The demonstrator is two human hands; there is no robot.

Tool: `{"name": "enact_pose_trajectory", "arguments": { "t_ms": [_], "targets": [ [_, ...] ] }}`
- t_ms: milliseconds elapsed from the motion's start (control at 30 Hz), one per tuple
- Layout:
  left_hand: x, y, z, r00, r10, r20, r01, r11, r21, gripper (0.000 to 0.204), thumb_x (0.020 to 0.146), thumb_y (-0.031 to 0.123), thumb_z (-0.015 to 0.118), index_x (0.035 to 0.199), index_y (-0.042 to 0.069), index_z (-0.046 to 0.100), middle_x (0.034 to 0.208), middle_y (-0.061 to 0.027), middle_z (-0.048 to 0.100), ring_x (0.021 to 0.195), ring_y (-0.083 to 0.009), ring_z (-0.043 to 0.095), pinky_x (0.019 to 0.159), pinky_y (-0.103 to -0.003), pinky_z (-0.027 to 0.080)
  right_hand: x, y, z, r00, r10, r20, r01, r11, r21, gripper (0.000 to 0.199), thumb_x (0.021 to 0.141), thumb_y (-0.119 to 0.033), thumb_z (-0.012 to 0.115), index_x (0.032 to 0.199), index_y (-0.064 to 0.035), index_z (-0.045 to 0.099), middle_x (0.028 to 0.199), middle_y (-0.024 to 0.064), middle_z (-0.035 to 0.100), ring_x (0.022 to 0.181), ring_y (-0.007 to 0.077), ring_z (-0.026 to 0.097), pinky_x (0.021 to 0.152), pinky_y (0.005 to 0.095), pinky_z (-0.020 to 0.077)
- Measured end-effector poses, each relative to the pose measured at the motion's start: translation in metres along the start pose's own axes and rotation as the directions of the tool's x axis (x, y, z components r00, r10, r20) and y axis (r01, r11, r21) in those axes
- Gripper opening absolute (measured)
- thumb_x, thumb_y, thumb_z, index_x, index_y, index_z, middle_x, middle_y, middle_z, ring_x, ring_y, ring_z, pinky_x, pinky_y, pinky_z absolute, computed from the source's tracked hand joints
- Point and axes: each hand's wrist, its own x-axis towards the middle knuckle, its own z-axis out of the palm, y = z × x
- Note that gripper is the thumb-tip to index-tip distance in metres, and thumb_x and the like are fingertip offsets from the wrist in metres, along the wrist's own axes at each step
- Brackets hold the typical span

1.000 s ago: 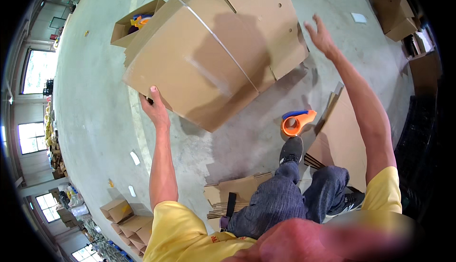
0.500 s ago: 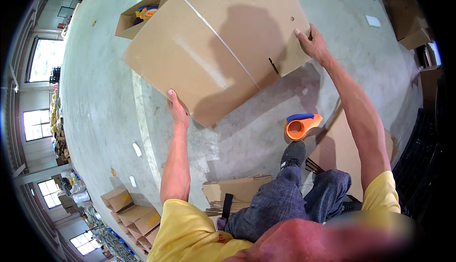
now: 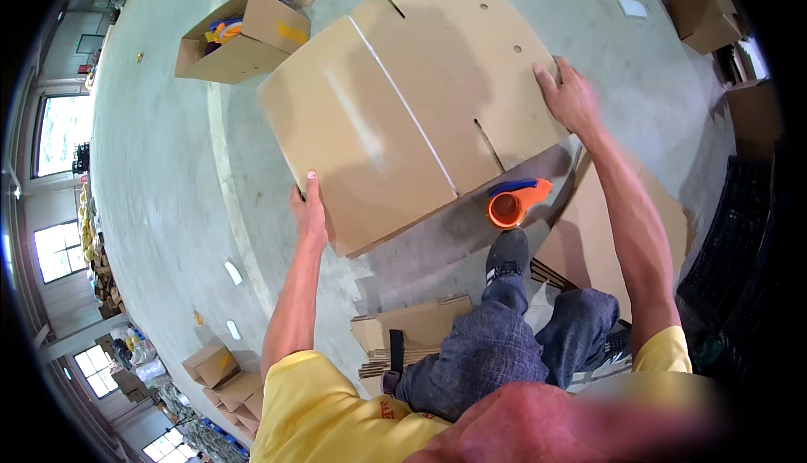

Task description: The person sits on the floor and assembles flat-packed cardboard boxes. They fold the flaps to form the box shape and use a handheld tape dispenser to seal the seams with yellow tape. The person repeatedly picks up new flat boxes, assembles them, and sets the finished boxes aside.

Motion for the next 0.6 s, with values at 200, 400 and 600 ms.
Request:
{"name": "enact_pose_trajectory", "arguments": {
  "t_ms": [200,400,600],
  "targets": [
    [-0.029,-0.019,0.003,0.985,0.169,-0.021,-0.159,0.959,0.233,0.066,0.108,0.047,0.058,0.142,-0.01,0.05,0.139,-0.0249,0.059,0.126,-0.0328,0.058,0.109,-0.045,0.045,-0.006,0.016,-0.016,0.977,-0.094,-0.189,0.081,0.994,-0.076,0.06,0.103,-0.05,0.058,0.134,0.0008,0.063,0.117,0.0297,0.071,0.113,0.0481,0.066,0.099,0.054,0.0517],
    [-0.05,-0.055,-0.009,0.884,0.448,-0.135,-0.369,0.844,0.39,0.064,0.111,0.039,0.048,0.154,-0.008,0.038,0.15,-0.0336,0.05,0.135,-0.0471,0.052,0.112,-0.05,0.042,-0.012,-0.015,0.001,0.997,0.056,0.054,-0.047,0.986,-0.159,0.07,0.103,-0.042,0.055,0.157,-0.0017,0.037,0.125,0.0296,0.07,0.12,0.0466,0.065,0.108,0.0575,0.0454],
    [-0.063,-0.039,-0.002,0.884,0.45,-0.129,-0.393,0.863,0.316,0.059,0.11,0.037,0.049,0.151,-0.005,0.039,0.137,-0.032,0.06,0.122,-0.0477,0.061,0.102,-0.052,0.05,0.021,-0.084,-0.153,0.992,-0.03,0.125,0.073,0.929,-0.363,0.092,0.098,-0.037,0.061,0.166,-0.0007,0.012,0.126,0.0296,0.07,0.123,0.0483,0.063,0.109,0.0601,0.045]
  ]
}}
